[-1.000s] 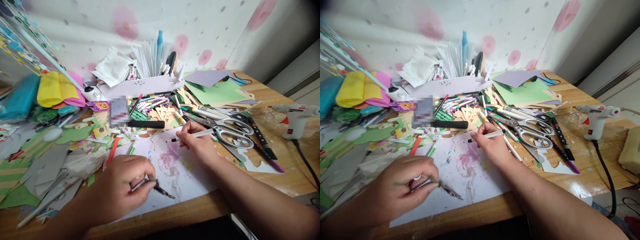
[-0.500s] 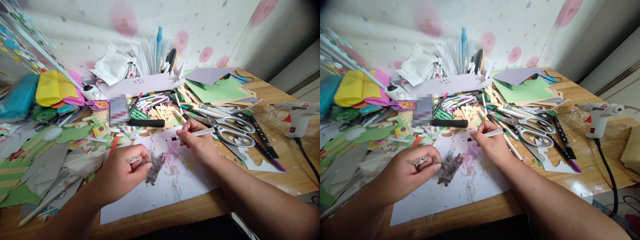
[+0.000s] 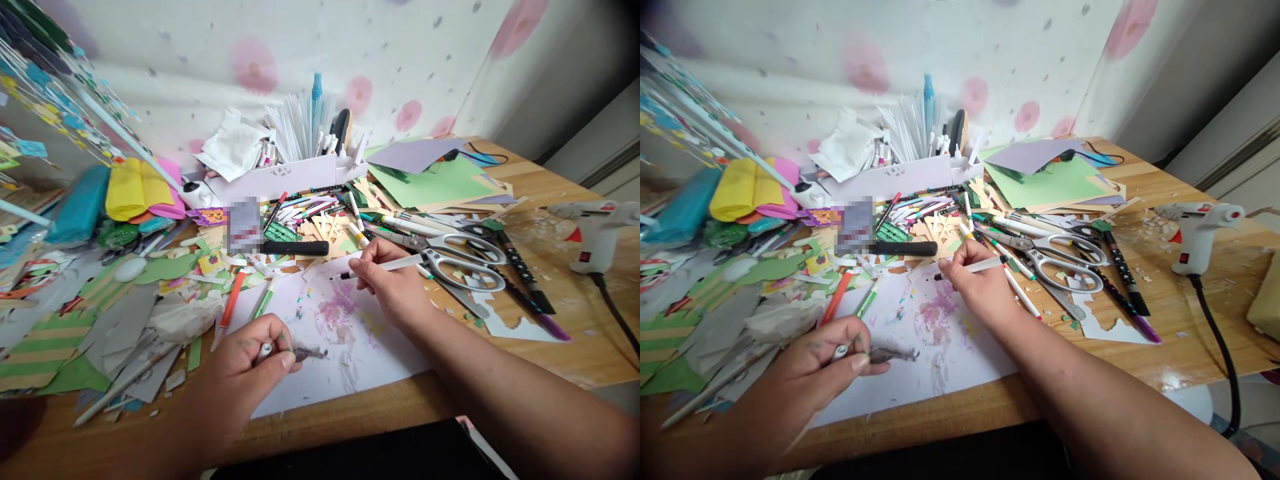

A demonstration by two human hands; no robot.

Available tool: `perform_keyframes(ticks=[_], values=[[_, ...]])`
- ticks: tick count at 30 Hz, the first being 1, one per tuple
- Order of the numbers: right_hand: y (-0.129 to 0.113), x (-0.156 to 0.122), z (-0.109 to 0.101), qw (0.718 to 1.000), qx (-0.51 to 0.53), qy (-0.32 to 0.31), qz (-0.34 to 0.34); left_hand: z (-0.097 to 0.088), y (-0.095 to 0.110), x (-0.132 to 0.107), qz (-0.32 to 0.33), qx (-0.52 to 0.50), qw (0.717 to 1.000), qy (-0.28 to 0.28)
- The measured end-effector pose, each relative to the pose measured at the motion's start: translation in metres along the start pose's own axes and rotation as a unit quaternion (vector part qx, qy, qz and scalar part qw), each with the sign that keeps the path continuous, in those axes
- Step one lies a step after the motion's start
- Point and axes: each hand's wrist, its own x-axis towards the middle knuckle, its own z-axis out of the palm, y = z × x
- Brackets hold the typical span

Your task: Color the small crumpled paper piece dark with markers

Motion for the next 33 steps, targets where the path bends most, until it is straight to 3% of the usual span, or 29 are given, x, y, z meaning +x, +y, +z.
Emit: perform_keyframes(ticks=[4, 6, 8, 10, 12, 15, 19, 25, 33], values=[[0.0, 0.0, -0.002, 1.0, -0.004, 0.01, -0.005, 0.014, -0.006, 0.016, -0.061, -0.226, 0.972, 0.025], [-0.001, 0.001, -0.003, 1.0, -0.007, 0.013, -0.006, 0.013, -0.009, 0.024, -0.058, -0.233, 0.969, 0.055], [-0.001, 0.0, -0.003, 1.0, -0.006, 0.015, -0.007, 0.007, -0.012, 0.029, -0.032, -0.125, 0.986, 0.104], [-0.001, 0.0, -0.003, 1.0, -0.003, 0.012, -0.007, -0.002, -0.014, 0.03, 0.007, 0.071, 0.989, 0.133], [0.0, 0.0, -0.003, 1.0, -0.001, 0.006, -0.008, -0.009, -0.015, 0.03, 0.045, 0.234, 0.968, 0.083], [0.002, -0.001, -0.003, 1.0, -0.001, -0.001, -0.008, -0.012, -0.014, 0.03, 0.092, 0.343, 0.935, -0.013], [0.004, 0.001, -0.003, 1.0, -0.011, 0.006, -0.007, -0.005, -0.012, 0.034, 0.091, 0.406, 0.908, -0.045], [0.002, -0.001, -0.004, 1.0, -0.018, 0.011, 0.001, 0.015, -0.004, 0.042, 0.07, 0.446, 0.892, -0.017], [0.006, -0.013, 0.01, 0.989, -0.132, -0.069, 0.028, 0.018, -0.017, 0.04, 0.108, 0.341, 0.933, 0.028]])
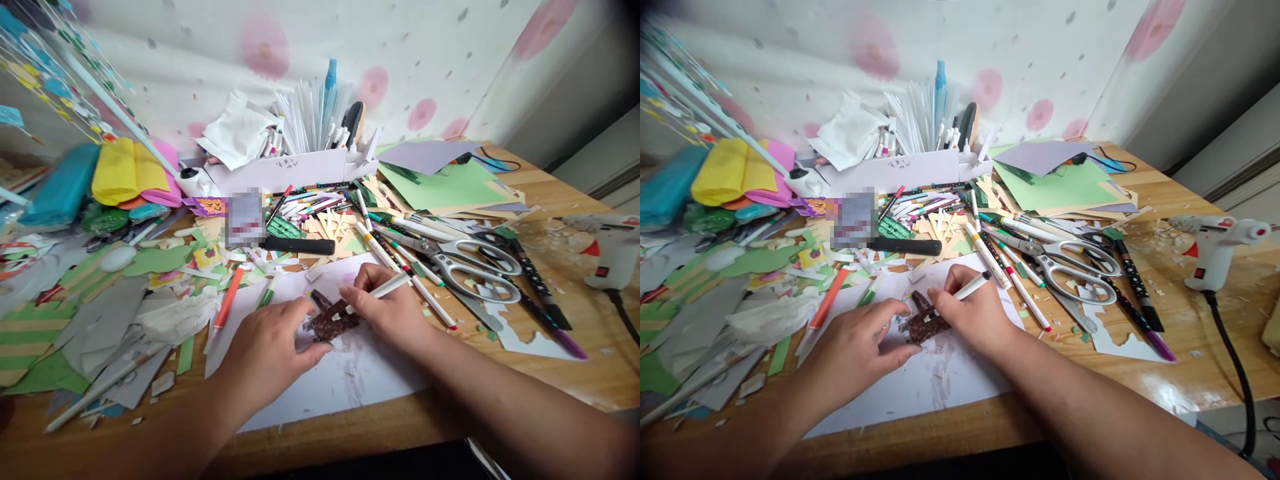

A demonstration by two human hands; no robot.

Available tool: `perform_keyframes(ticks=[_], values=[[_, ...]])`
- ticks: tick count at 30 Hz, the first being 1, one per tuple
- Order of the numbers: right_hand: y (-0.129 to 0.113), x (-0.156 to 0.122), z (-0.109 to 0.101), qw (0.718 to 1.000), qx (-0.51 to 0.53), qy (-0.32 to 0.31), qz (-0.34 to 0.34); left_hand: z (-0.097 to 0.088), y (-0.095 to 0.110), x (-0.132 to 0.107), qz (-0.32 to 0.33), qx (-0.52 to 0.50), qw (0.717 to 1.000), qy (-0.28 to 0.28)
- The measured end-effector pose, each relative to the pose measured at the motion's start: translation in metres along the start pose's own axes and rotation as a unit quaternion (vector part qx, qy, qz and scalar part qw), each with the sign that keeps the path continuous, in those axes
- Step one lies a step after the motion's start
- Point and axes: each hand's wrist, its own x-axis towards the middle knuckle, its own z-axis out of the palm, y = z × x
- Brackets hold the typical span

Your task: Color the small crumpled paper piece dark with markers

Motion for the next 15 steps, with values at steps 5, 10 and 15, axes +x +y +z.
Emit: perform_keyframes(ticks=[5, 10, 15], values=[[-0.0002, 0.0005, 0.0086, 0.998, -0.063, 0.001, -0.007, 0.0048, -0.0027, -0.0006, 0.009, -0.019, 1.0, 0.018], [-0.0009, 0.0001, 0.0091, 0.996, -0.087, -0.009, 0.002, 0.005, 0.0002, 0.0018, -0.004, 0.018, 1.0, -0.008], [-0.0017, -0.0003, 0.0107, 0.995, -0.102, -0.02, -0.001, 0.0074, 0.0011, 0.0021, -0.004, 0.052, 0.999, -0.012]])
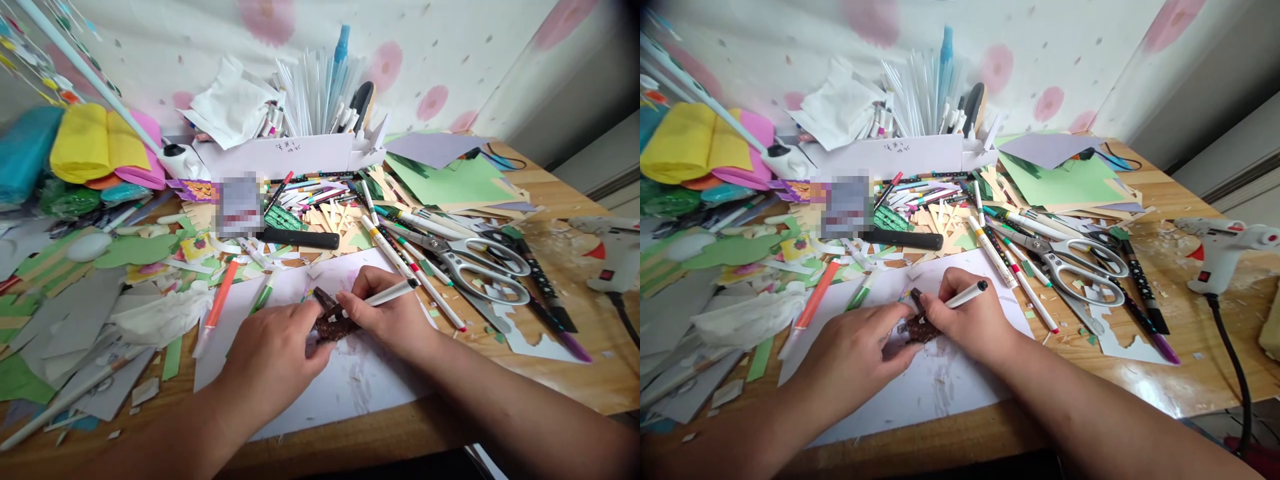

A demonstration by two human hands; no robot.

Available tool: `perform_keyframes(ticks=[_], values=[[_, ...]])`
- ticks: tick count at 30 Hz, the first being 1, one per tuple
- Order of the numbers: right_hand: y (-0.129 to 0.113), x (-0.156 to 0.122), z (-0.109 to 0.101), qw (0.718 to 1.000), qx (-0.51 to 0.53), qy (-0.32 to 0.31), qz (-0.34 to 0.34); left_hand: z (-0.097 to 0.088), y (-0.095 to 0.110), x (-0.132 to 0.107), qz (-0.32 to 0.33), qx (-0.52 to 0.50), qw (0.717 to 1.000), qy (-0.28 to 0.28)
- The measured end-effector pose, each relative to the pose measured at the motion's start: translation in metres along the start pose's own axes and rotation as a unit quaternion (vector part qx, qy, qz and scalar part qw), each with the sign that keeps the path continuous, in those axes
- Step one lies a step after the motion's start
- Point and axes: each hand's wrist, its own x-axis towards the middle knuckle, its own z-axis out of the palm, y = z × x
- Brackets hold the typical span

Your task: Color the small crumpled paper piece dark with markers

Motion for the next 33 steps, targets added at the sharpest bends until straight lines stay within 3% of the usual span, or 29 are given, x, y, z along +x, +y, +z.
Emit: perform_keyframes(ticks=[5, 11, 21, 28, 33], values=[[0.0, 0.001, -0.002, 0.999, -0.009, 0.033, -0.013, 0.002, 0.001, 0.0, -0.013, 0.015, 1.0, 0.003], [-0.001, -0.001, 0.0, 1.0, 0.003, 0.006, -0.019, 0.002, 0.003, 0.001, -0.02, 0.026, 0.999, 0.005], [0.008, 0.004, -0.012, 0.996, 0.035, 0.086, 0.007, 0.005, 0.002, 0.001, -0.035, 0.01, 0.999, 0.004], [0.007, 0.004, -0.008, 0.997, -0.027, 0.067, -0.002, 0.002, 0.006, 0.002, -0.041, 0.021, 0.999, -0.011], [0.008, 0.004, -0.009, 0.998, -0.015, 0.064, 0.011, 0.0, 0.007, 0.002, -0.054, 0.007, 0.998, -0.025]])
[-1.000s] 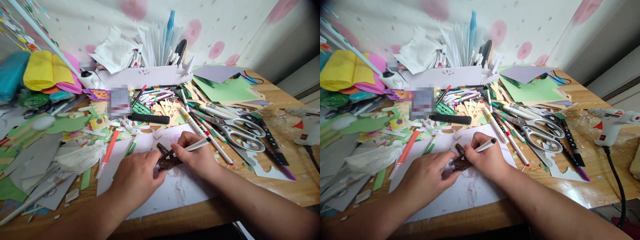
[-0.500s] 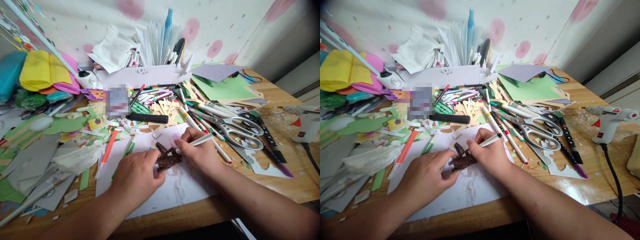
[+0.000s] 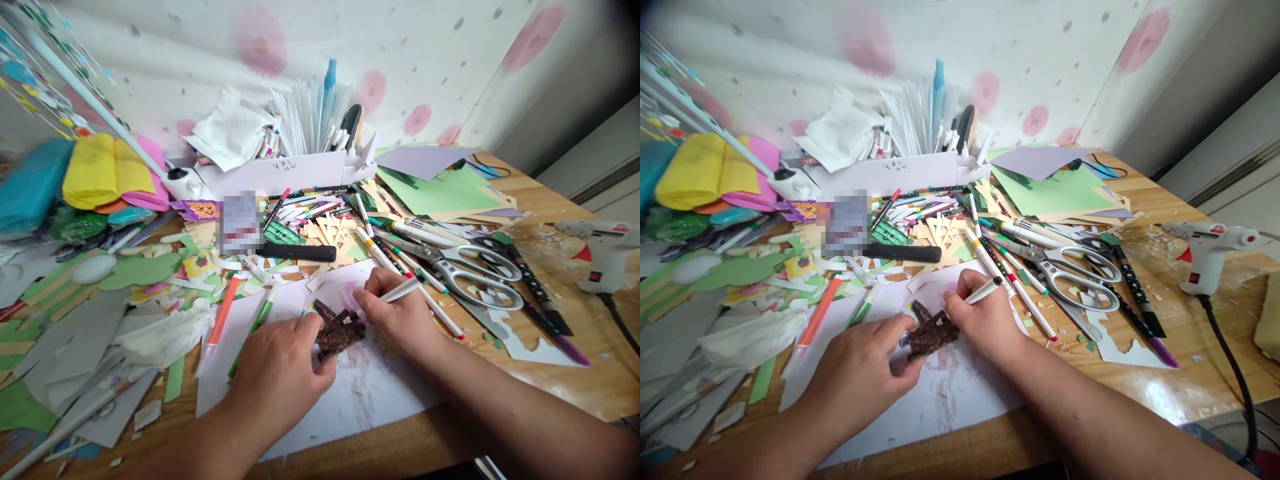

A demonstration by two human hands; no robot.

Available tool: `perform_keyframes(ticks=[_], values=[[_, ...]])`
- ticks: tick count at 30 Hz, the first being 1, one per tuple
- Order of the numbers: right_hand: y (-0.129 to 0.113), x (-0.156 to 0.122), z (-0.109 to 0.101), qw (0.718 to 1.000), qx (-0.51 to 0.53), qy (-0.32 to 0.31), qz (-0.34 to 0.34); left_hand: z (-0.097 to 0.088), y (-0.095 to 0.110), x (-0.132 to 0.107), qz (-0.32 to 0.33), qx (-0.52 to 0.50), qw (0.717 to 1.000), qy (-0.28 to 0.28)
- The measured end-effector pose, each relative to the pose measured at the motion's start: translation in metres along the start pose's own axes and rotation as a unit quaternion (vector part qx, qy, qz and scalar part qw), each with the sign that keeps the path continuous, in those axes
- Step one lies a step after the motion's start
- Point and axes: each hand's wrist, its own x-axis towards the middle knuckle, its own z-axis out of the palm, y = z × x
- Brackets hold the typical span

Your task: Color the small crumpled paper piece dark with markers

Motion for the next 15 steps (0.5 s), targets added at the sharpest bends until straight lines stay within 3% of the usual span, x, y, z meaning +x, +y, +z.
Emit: perform_keyframes(ticks=[8, 15], values=[[0.0043, 0.0006, 0.0044, 0.999, -0.042, 0.005, 0.004, -0.0012, 0.0023, -0.0008, -0.03, -0.046, 0.998, -0.026], [0.0076, -0.0006, 0.0029, 1.0, -0.016, 0.01, -0.014, -0.0092, 0.007, 0.0009, -0.054, -0.038, 0.996, -0.06]])
